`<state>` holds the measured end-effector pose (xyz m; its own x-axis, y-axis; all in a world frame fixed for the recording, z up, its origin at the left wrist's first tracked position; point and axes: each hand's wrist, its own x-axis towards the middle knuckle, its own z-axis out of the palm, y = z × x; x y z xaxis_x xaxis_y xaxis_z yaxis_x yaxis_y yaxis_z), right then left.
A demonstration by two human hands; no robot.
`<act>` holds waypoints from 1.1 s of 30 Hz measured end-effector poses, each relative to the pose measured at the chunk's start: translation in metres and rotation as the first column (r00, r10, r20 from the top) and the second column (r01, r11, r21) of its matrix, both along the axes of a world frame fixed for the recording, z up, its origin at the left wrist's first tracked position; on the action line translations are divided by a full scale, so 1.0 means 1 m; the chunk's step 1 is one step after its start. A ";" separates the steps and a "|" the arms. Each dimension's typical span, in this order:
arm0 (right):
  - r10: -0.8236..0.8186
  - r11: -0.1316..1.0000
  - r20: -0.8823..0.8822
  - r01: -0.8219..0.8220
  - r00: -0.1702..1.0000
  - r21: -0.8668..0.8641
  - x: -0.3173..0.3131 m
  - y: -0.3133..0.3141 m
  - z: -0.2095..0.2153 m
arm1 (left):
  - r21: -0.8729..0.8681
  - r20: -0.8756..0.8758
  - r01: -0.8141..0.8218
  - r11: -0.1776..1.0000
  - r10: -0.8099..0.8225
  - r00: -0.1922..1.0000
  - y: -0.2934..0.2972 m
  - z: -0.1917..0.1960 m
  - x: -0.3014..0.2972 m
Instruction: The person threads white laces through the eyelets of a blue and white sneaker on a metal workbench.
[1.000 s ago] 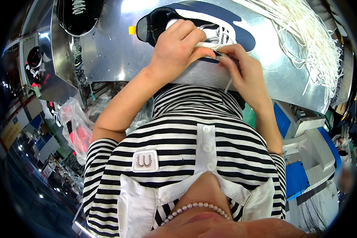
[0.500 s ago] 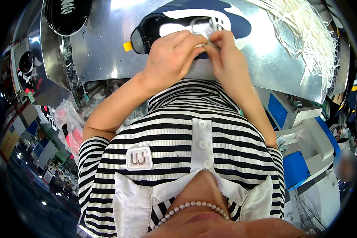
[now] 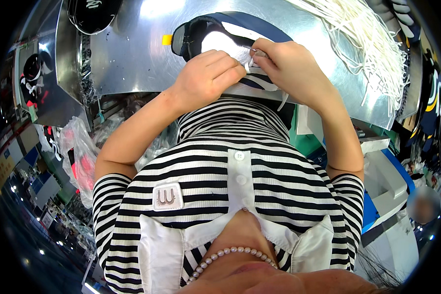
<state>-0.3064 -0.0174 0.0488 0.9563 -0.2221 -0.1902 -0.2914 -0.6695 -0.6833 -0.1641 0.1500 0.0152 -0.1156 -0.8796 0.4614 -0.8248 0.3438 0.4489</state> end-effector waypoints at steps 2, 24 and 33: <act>-0.092 0.983 0.071 0.079 0.993 0.163 -0.002 0.000 -0.005 | -0.022 -0.008 0.002 1.000 -0.002 1.000 -0.002 -0.002 0.000; -0.232 0.883 -0.048 0.231 0.971 0.409 -0.008 -0.002 -0.004 | -0.060 -0.043 -0.001 0.998 -0.002 0.999 -0.007 -0.006 0.002; -0.300 0.837 -0.096 0.310 0.949 0.451 -0.005 0.007 -0.005 | -0.005 -0.108 0.047 0.999 -0.047 0.993 -0.010 -0.005 0.005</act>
